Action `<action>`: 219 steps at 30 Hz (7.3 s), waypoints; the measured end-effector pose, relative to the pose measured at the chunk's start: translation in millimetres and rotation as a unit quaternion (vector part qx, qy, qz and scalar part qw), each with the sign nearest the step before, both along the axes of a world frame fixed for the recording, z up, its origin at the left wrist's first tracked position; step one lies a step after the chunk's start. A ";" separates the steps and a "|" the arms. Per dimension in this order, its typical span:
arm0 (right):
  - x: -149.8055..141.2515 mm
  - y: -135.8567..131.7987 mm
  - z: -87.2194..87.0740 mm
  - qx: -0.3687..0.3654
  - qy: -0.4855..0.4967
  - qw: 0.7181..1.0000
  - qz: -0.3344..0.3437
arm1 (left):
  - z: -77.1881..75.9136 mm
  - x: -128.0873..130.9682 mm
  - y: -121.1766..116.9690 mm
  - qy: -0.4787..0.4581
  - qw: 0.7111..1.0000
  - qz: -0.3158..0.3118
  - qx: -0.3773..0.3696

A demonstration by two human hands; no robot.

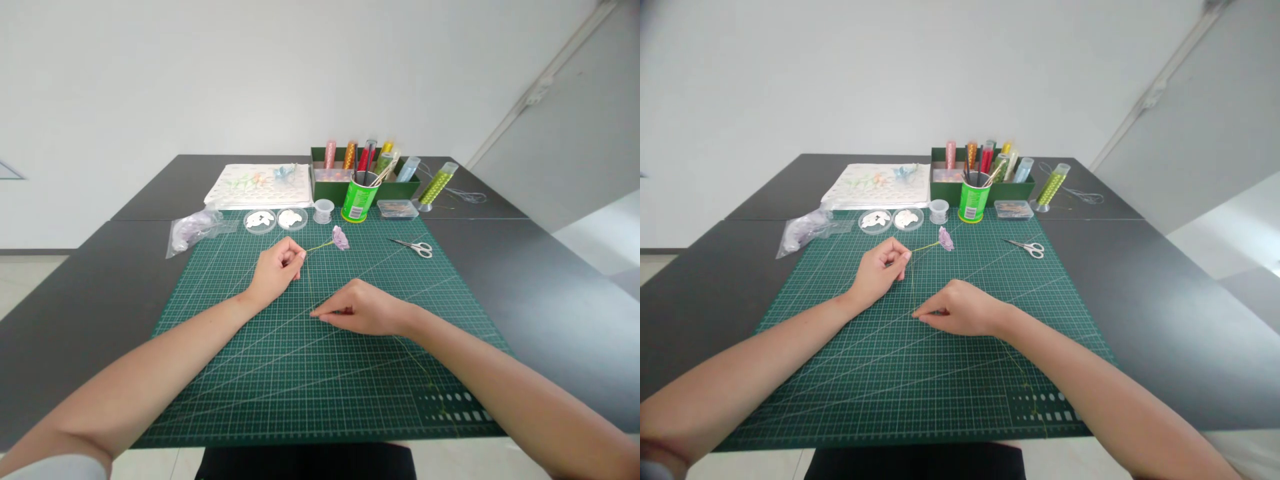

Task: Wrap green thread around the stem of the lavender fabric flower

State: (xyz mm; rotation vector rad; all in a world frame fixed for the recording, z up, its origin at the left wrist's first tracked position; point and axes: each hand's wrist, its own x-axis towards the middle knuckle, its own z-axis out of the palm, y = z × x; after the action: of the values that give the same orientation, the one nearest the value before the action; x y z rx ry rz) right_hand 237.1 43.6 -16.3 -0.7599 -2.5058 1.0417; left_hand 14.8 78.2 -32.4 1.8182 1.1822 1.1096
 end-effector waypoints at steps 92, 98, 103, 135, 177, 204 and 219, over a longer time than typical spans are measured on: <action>13.7 13.9 -19.5 -0.122 0.304 0.780 -0.533 | 15.3 -2.5 -63.6 -0.328 0.910 -0.036 -0.250; -35.1 -22.6 -8.8 -0.216 0.379 0.850 -0.293 | 12.5 4.7 -68.9 -0.281 0.942 -0.019 -0.181; -68.6 -52.0 -4.4 -0.284 0.406 0.827 -0.264 | 10.3 12.9 -72.3 -0.259 0.956 -0.018 -0.139; -54.1 -43.0 1.2 -0.254 0.357 0.819 -0.370 | 5.9 5.6 -67.2 -0.279 0.909 -0.089 -0.298; -42.3 -45.2 -4.5 0.016 0.206 0.937 -0.280 | 13.2 -6.4 -59.7 -0.268 0.936 -0.059 -0.219; 12.4 -9.9 8.0 -0.154 0.206 0.949 -0.184 | 25.6 -4.0 -80.7 0.063 0.958 -0.262 -0.101; 11.8 -3.8 -5.4 -0.191 0.042 0.979 -0.059 | 27.5 -13.3 -72.5 -0.090 0.994 -0.051 -0.022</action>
State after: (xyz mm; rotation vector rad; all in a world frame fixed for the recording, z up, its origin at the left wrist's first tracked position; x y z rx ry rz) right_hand 248.9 39.8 -21.7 -0.9343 -2.1838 1.4991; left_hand 1.5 5.8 -4.8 1.6876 0.9912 1.1536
